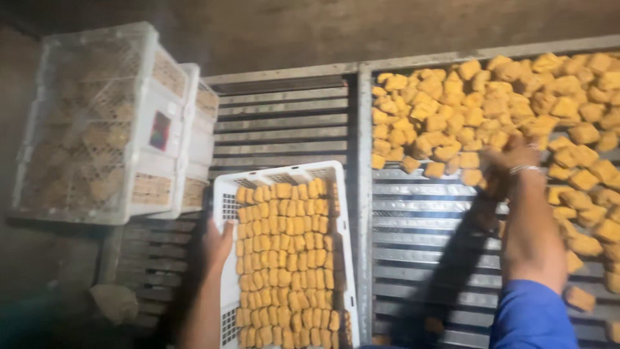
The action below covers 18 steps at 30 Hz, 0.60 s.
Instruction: The person picks up yellow fried food pieces one at a time from a slatted metal rack and arranges them in neat rows inside a white plastic basket, occasionally steadying the basket with the other hand and repositioning pieces already placed.
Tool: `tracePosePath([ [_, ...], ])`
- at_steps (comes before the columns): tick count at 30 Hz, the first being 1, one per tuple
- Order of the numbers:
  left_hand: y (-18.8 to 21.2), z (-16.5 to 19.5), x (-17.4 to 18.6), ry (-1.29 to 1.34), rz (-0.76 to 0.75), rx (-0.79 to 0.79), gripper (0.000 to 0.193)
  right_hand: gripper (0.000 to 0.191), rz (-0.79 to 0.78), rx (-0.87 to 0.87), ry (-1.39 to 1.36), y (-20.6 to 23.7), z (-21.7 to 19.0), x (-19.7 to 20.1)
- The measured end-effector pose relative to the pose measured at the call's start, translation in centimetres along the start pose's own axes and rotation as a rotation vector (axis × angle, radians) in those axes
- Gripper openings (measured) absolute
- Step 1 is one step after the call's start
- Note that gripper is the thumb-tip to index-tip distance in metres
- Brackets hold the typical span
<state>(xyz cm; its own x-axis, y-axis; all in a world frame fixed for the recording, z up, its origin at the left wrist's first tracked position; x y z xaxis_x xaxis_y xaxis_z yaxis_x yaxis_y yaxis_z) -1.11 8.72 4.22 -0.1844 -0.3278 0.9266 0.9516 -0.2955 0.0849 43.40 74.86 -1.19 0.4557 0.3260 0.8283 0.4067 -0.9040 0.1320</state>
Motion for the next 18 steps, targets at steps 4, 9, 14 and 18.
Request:
tracePosePath([
  [4,0.5,0.1,-0.5,-0.105,0.008,0.064,0.054,0.118,-0.159,0.010,0.132,4.6,2.0,-3.9],
  [9,0.9,0.7,0.0,-0.180,0.040,0.070,0.051,0.080,-0.232,0.080,0.353,16.1,4.5,-6.8],
  [14,1.6,2.4,0.6,-0.119,0.065,0.081,0.052,0.060,-0.030,0.110,-0.208,17.2,11.7,0.6],
  [18,2.1,3.9,1.0,-0.194,0.050,0.118,0.056,0.051,0.429,0.159,0.164,9.5,19.4,13.0],
])
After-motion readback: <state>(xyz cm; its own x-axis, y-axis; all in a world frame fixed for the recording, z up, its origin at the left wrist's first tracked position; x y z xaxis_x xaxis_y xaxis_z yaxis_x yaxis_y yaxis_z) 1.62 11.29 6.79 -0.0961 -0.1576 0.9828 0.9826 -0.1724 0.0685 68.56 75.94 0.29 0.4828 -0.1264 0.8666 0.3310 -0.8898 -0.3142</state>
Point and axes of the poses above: each hand's wrist, its own y-axis away from the middle knuckle, its own x-axis out of the back of the hand, z = x × y, the point moved 4 cm from there along -y, towards the middle knuckle, and after that the axes turned 7 degrees about -y, right-handed, at the moved point
